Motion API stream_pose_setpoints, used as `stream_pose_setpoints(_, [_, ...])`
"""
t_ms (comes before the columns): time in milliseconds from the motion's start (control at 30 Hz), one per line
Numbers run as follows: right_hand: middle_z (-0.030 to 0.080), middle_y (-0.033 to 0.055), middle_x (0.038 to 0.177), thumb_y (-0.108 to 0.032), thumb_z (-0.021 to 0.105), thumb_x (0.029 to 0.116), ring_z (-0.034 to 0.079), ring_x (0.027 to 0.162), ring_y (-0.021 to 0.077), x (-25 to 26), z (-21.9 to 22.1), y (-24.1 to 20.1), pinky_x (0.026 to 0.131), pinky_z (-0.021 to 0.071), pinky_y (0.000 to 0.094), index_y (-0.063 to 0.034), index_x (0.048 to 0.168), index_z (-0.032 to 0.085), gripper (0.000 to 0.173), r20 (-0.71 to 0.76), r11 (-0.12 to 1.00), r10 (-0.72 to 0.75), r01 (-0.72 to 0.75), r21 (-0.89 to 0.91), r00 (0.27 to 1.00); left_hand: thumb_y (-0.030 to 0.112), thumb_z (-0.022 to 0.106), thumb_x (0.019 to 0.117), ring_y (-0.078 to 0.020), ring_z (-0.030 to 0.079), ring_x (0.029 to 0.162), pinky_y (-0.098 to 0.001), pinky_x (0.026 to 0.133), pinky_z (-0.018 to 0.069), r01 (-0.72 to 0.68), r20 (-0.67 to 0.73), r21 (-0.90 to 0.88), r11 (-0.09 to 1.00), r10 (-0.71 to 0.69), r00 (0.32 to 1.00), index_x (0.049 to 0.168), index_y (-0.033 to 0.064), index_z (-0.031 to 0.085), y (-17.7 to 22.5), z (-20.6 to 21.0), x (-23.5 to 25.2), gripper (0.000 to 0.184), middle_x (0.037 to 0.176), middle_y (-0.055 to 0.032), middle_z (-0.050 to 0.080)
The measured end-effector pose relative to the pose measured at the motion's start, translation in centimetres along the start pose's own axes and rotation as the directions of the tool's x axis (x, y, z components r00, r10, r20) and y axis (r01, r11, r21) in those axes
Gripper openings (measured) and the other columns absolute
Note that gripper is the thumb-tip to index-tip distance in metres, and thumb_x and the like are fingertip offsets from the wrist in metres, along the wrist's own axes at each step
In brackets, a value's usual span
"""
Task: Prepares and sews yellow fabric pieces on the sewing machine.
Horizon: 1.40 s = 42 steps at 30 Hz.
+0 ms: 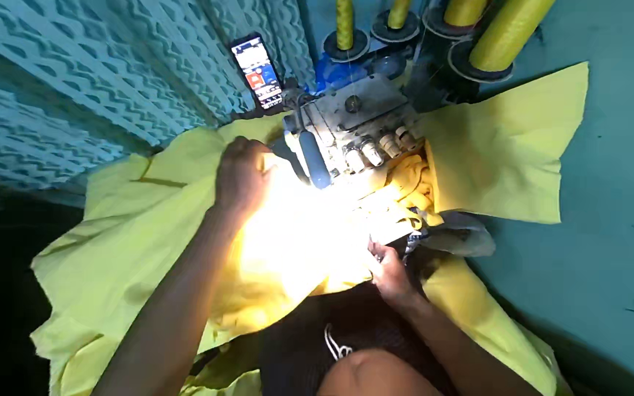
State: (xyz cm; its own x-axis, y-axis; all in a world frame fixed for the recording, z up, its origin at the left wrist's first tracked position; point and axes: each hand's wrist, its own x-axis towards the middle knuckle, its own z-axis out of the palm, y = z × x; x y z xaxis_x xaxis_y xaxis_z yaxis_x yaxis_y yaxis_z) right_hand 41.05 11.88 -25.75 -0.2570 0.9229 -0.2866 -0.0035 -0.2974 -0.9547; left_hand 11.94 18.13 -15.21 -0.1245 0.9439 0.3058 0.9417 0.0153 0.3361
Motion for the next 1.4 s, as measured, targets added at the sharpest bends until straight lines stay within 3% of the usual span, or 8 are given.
stream_pose_setpoints(233, [0.056, -0.0040, 0.066, -0.017, 0.060, 0.0966, 0.051, 0.057, 0.0016, 2.3, -3.7, 0.9, 0.055, 0.0450, 0.0210, -0.0067, 0.084, 0.067, 0.018, -0.002, 0.925, -0.171, 0.160, -0.345, 0.985, 0.025, 0.061, 0.0964, -0.0455, 0.050, 0.131, -0.0592, 0.109, 0.0396, 0.070, 0.024, 0.166, 0.984, -0.075, 0.997, 0.127, -0.0058, 0.060, -0.3, 7.0, 3.9, 0.043, 0.138, -0.0273, 0.055])
stream_pose_setpoints(300, [0.065, -0.0004, 0.075, -0.026, 0.066, 0.0975, 0.058, 0.067, 0.0030, 2.1, -6.1, -0.2, 0.062, 0.0502, 0.0207, -0.0063, 0.087, 0.072, 0.023, 0.033, 0.805, -0.374, 0.343, -0.485, 0.927, 0.016, 0.063, 0.0952, -0.0493, 0.047, 0.135, -0.0638, 0.112, 0.0363, -0.013, 0.002, 0.148, 0.989, 0.013, 1.000, 0.126, -0.0096, 0.058, -0.1, 5.8, 2.3, 0.041, 0.140, -0.0309, 0.053])
stream_pose_setpoints(467, [0.073, 0.0064, 0.100, -0.023, 0.070, 0.0968, 0.069, 0.082, 0.0094, 1.2, -15.5, -5.0, 0.072, 0.0601, 0.0266, -0.0067, 0.103, 0.077, 0.019, 0.019, 0.396, -0.719, 0.432, -0.810, 0.694, 0.053, 0.061, 0.0863, -0.0440, 0.043, 0.142, -0.0602, 0.116, 0.0336, -0.121, 0.008, -0.003, 0.993, 0.121, 0.993, 0.144, -0.0003, 0.051, 1.7, 4.7, -5.0, 0.079, 0.149, -0.0260, 0.049])
stream_pose_setpoints(633, [0.064, 0.0177, 0.126, -0.026, 0.072, 0.0918, 0.071, 0.083, 0.0302, 1.9, -20.6, -7.8, 0.062, 0.0602, 0.0457, -0.0071, 0.124, 0.071, 0.037, 0.216, 0.035, -0.648, 0.311, -0.950, 0.731, 0.051, 0.051, 0.0910, -0.0417, 0.028, 0.153, -0.0590, 0.124, 0.0211, -0.139, -0.013, -0.063, 0.988, 0.138, 0.990, 0.150, -0.0037, 0.044, 0.4, 7.2, -9.0, 0.081, 0.159, -0.0257, 0.038])
stream_pose_setpoints(800, [0.071, 0.0134, 0.102, -0.026, 0.068, 0.0972, 0.069, 0.080, 0.0164, -0.3, -18.8, -4.8, 0.068, 0.0599, 0.0302, -0.0048, 0.108, 0.076, 0.025, 0.231, 0.164, -0.741, 0.504, -0.848, 0.630, 0.040, 0.062, 0.0954, -0.0444, 0.049, 0.138, -0.0538, 0.117, 0.0363, -0.170, -0.195, -0.073, 0.983, 0.153, 0.969, 0.122, -0.0087, 0.064, 3.3, 4.6, -12.9, 0.056, 0.137, -0.0308, 0.058])
stream_pose_setpoints(1000, [0.071, 0.0052, 0.087, -0.031, 0.058, 0.1005, 0.069, 0.076, 0.0127, -3.9, -11.1, 5.8, 0.068, 0.0601, 0.0295, -0.0093, 0.097, 0.078, 0.030, 0.234, 0.440, -0.575, 0.537, -0.720, 0.784, 0.026, 0.061, 0.0986, -0.0272, 0.066, 0.117, -0.0447, 0.101, 0.0527, -0.081, -0.226, -0.152, 0.985, 0.046, 0.973, 0.110, 0.0007, 0.074, 1.3, 1.0, -12.9, 0.031, 0.118, -0.0163, 0.072])
stream_pose_setpoints(1200, [0.074, 0.0041, 0.088, -0.025, 0.065, 0.0928, 0.072, 0.077, 0.0160, -7.0, -7.1, 12.5, 0.067, 0.0615, 0.0354, -0.0115, 0.094, 0.079, 0.020, 0.329, 0.470, -0.331, 0.457, -0.755, 0.884, 0.026, 0.060, 0.1038, -0.0233, 0.071, 0.102, -0.0442, 0.094, 0.0575, 0.206, -0.071, -0.238, 0.949, -0.229, 0.971, 0.121, 0.0004, 0.068, -5.0, -1.1, -0.6, 0.032, 0.113, -0.0157, 0.071])
stream_pose_setpoints(1400, [0.075, 0.0068, 0.088, -0.017, 0.068, 0.0870, 0.074, 0.078, 0.0200, -5.7, -5.3, 11.5, 0.070, 0.0616, 0.0390, -0.0083, 0.094, 0.079, 0.015, 0.238, 0.480, -0.281, 0.351, -0.804, 0.930, 0.038, 0.080, 0.0885, -0.0312, 0.068, 0.093, -0.0550, 0.087, 0.0549, 0.262, 0.135, -0.364, 0.894, -0.227, 0.964, 0.102, -0.0002, 0.070, -6.9, 4.3, 12.8, 0.041, 0.098, -0.0177, 0.070])
